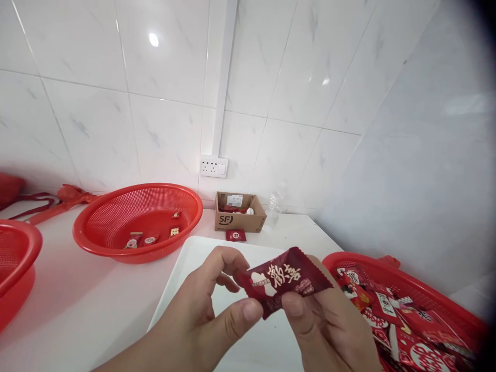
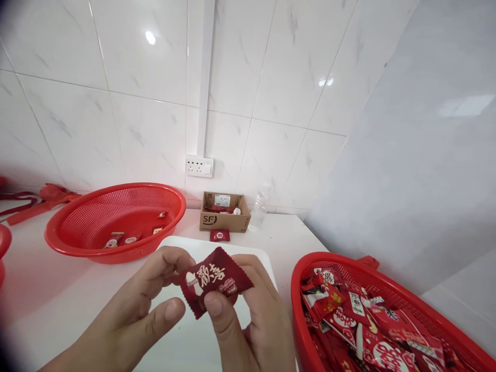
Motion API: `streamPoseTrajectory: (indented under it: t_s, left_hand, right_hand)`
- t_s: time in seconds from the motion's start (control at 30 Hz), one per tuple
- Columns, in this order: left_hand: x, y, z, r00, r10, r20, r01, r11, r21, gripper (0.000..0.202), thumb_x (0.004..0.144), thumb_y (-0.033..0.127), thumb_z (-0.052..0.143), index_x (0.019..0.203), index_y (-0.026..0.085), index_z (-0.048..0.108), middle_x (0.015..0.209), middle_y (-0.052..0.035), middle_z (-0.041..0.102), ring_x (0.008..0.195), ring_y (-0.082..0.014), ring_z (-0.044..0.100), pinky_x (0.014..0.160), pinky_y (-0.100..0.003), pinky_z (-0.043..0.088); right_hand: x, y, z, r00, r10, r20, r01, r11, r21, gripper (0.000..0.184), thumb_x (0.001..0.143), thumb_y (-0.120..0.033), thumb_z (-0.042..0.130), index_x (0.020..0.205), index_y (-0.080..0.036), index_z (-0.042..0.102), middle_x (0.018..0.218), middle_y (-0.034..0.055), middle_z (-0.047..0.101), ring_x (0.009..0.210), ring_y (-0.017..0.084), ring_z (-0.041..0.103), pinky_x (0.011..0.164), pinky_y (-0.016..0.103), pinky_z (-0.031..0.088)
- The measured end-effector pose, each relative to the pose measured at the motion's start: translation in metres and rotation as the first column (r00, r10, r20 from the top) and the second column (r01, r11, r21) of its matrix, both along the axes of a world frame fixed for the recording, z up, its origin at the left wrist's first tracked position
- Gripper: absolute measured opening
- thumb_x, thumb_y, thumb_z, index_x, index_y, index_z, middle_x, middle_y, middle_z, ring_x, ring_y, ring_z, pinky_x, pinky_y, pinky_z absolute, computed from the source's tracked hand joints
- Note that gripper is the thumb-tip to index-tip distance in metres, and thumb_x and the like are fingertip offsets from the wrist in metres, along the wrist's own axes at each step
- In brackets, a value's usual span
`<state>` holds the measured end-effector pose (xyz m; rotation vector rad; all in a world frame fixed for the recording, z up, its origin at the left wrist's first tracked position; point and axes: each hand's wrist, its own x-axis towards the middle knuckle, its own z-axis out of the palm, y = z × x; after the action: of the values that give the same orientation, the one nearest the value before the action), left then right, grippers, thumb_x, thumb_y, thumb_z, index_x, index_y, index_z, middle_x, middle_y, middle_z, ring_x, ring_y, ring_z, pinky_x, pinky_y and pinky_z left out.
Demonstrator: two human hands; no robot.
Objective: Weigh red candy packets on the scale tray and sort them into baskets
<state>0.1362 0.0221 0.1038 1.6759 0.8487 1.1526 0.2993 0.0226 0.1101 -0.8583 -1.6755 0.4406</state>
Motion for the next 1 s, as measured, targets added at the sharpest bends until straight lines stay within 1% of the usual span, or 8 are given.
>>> streamPoseTrajectory:
  t_s: [0.13,0.2,0.3,0.43,0.57,0.7,0.9,1.0]
  left_hand:
    - [0.001,0.0,0.003,0.998,-0.063,0.028,0.062,0.997,0.042,0.021,0.092,0.035,0.046,0.084,0.02,0.057,0.081,-0.0003,0.057,0.077,-0.0125,0.053,0.073,-0.026,0.042]
    - [0.001,-0.001,0.004,0.996,-0.061,0.059,0.059,0.998,0.027,0.021,0.092,0.033,0.047,0.082,0.019,0.058,0.081,-0.0005,0.057,0.078,-0.0126,0.054,0.074,-0.026,0.042]
    - [-0.001,-0.002,0.004,0.992,-0.068,0.107,0.069,0.998,-0.005,0.022,0.091,0.035,0.049,0.08,0.018,0.057,0.081,-0.0013,0.058,0.08,-0.0135,0.055,0.076,-0.027,0.043]
    - [-0.002,-0.003,0.0,0.979,-0.137,0.152,0.151,0.985,-0.084,0.022,0.089,0.036,0.052,0.079,0.017,0.057,0.079,-0.0003,0.058,0.077,-0.0122,0.054,0.073,-0.025,0.043]
    - [-0.001,-0.003,-0.003,0.952,-0.228,0.204,0.264,0.95,-0.167,0.028,0.088,0.043,0.052,0.086,0.016,0.059,0.078,-0.0018,0.06,0.073,-0.0121,0.055,0.066,-0.023,0.043]
    - [-0.002,-0.003,-0.003,0.949,-0.222,0.223,0.261,0.952,-0.162,0.029,0.088,0.043,0.051,0.082,0.015,0.059,0.077,-0.0027,0.061,0.073,-0.0125,0.056,0.067,-0.023,0.043]
    - [-0.005,-0.005,0.002,0.978,-0.187,0.092,0.201,0.962,-0.183,0.033,0.086,0.044,0.054,0.07,0.015,0.055,0.068,0.0008,0.056,0.065,-0.01,0.048,0.061,-0.021,0.039]
    - [-0.002,-0.005,0.004,0.98,-0.184,0.068,0.195,0.96,-0.203,0.034,0.085,0.043,0.055,0.066,0.016,0.05,0.065,0.0011,0.056,0.063,-0.0099,0.047,0.058,-0.021,0.038]
  right_hand:
    - [-0.004,-0.003,0.001,0.999,0.046,0.005,-0.045,0.997,-0.063,0.019,0.088,-0.038,0.051,0.079,-0.026,0.063,0.066,-0.0019,0.062,0.054,0.014,0.055,0.049,0.023,0.044]
    - [-0.005,-0.003,0.001,0.999,0.036,0.032,-0.034,0.998,-0.061,0.024,0.087,-0.043,0.051,0.077,-0.026,0.063,0.06,-0.002,0.059,0.05,0.014,0.051,0.041,0.022,0.037]
    - [-0.004,-0.003,0.002,0.997,0.052,0.063,-0.049,0.998,-0.046,0.029,0.086,-0.049,0.051,0.073,-0.025,0.063,0.06,-0.0015,0.058,0.05,0.014,0.05,0.037,0.022,0.031]
    - [-0.005,-0.003,0.005,0.99,0.117,0.073,-0.116,0.993,-0.024,0.028,0.088,-0.045,0.051,0.071,-0.025,0.062,0.059,-0.0031,0.059,0.047,0.012,0.05,0.039,0.021,0.034]
    - [-0.01,-0.005,0.009,0.981,0.187,0.057,-0.184,0.981,-0.053,0.031,0.085,-0.05,0.053,0.067,-0.027,0.063,0.055,-0.0051,0.059,0.043,0.011,0.05,0.041,0.02,0.038]
    - [-0.009,-0.004,0.007,0.978,0.203,0.053,-0.199,0.977,-0.072,0.032,0.085,-0.05,0.054,0.066,-0.025,0.062,0.056,-0.0049,0.06,0.046,0.011,0.052,0.042,0.02,0.039]
    - [0.002,-0.004,0.002,0.99,0.132,0.05,-0.122,0.978,-0.166,0.048,0.081,-0.065,0.045,0.064,-0.023,0.059,0.05,-0.001,0.053,0.045,0.014,0.048,0.041,0.023,0.038]
    - [0.001,-0.003,0.001,0.998,0.033,0.059,-0.022,0.985,-0.168,0.043,0.087,-0.053,0.045,0.06,-0.021,0.055,0.048,-0.0018,0.05,0.043,0.012,0.045,0.038,0.022,0.032]
